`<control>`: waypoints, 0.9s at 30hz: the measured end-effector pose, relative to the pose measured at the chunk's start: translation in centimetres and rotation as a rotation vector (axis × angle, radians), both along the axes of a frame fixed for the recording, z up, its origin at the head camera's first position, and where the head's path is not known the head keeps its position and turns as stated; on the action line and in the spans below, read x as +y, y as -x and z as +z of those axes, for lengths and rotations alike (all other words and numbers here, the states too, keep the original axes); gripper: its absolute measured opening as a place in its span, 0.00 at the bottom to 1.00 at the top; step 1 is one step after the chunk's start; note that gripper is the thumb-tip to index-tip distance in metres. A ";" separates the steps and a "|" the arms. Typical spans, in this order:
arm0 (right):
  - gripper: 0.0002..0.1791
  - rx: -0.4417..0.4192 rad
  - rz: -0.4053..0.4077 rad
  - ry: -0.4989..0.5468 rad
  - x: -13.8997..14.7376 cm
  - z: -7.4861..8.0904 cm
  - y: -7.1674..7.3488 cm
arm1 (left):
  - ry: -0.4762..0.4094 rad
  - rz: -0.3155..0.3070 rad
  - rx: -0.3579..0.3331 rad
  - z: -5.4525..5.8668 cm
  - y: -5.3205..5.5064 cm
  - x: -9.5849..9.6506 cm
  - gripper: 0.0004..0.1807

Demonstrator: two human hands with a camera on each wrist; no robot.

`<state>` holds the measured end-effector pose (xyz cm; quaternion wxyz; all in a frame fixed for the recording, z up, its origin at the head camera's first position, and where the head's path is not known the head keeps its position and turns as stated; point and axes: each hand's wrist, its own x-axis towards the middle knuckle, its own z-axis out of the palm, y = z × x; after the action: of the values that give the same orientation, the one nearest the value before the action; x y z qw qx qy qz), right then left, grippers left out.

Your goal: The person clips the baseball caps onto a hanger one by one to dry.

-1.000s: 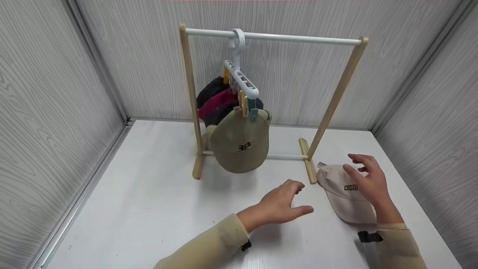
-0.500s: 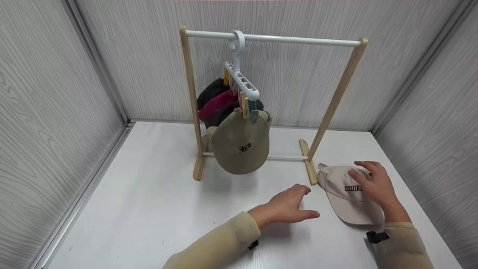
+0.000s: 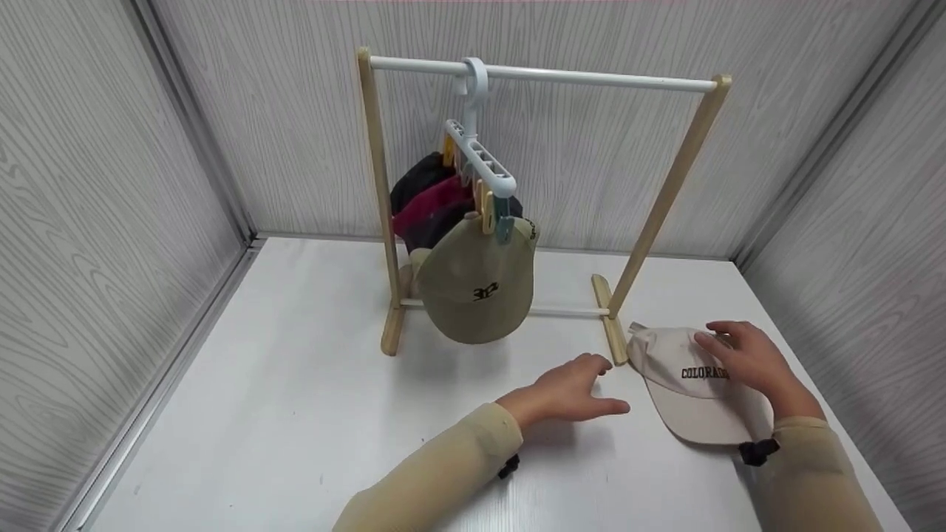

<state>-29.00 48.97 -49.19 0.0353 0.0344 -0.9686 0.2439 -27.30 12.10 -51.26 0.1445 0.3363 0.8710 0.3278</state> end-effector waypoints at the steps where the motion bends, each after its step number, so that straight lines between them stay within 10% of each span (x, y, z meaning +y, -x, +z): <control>1: 0.41 -0.010 0.004 -0.007 0.1 0.0 0.2 | 0.000 -0.001 -0.004 0.0 0.0 0.1 0.43; 27: 0.42 -0.255 0.103 -0.072 2.0 2.6 1.3 | 0.001 -0.010 -0.017 -0.4 1.2 0.2 0.42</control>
<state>-30.32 50.94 -46.54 -0.1019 0.0543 -0.9702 0.2128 -28.52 12.32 -51.63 0.1538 0.3378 0.8680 0.3298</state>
